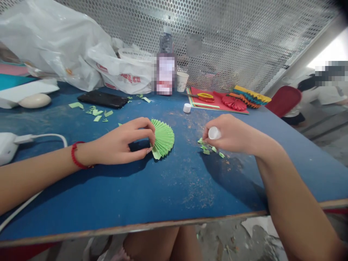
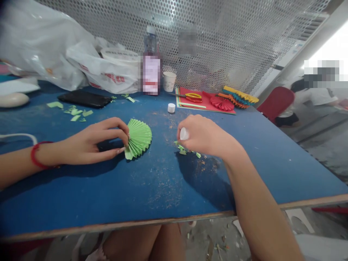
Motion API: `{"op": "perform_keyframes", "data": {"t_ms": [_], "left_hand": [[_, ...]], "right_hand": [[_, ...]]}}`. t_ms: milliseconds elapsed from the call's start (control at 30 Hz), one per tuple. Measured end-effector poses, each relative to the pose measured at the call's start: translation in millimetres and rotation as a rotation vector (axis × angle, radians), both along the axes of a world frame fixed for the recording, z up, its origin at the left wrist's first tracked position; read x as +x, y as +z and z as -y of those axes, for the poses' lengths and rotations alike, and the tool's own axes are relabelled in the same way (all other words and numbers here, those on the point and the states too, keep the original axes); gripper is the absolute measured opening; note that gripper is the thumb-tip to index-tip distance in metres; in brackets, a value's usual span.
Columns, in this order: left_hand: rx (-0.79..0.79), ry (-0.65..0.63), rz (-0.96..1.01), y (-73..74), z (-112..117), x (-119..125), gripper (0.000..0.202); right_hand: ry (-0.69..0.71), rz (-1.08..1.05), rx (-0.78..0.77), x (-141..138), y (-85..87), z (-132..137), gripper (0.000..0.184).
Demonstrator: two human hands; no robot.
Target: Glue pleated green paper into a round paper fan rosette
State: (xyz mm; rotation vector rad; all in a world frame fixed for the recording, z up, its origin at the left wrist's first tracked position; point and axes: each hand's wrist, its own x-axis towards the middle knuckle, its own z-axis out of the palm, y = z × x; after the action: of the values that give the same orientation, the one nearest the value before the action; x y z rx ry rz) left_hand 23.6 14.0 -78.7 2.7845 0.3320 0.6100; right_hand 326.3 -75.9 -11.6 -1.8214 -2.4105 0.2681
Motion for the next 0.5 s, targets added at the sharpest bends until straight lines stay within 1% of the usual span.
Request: {"op": "perform_keyframes", "data": {"t_ms": [100, 133, 200, 300, 367, 500], "left_hand": [[0.015, 0.027, -0.008, -1.3, 0, 1, 0.011], [0.022, 0.045, -0.012, -1.5, 0, 1, 0.011], [0.041, 0.083, -0.020, -1.2, 0, 2, 0.011], [0.088, 0.115, -0.023, 0.6, 1, 2, 0.010], [0.140, 0.116, -0.011, 1.8, 3, 2, 0.010], [0.287, 0.118, 0.019, 3.1, 9, 3, 0.011]], "right_hand": [[0.257, -0.086, 0.127, -21, -10.0, 4, 0.016], [0.318, -0.064, 0.150, -30, -14.9, 5, 0.017], [0.395, 0.067, 0.178, -46, -25.1, 8, 0.018], [0.458, 0.237, 0.224, -62, -36.1, 13, 0.015], [0.473, 0.260, 0.235, -64, -38.2, 15, 0.013], [0.456, 0.251, 0.182, -60, -34.8, 15, 0.015]]}}
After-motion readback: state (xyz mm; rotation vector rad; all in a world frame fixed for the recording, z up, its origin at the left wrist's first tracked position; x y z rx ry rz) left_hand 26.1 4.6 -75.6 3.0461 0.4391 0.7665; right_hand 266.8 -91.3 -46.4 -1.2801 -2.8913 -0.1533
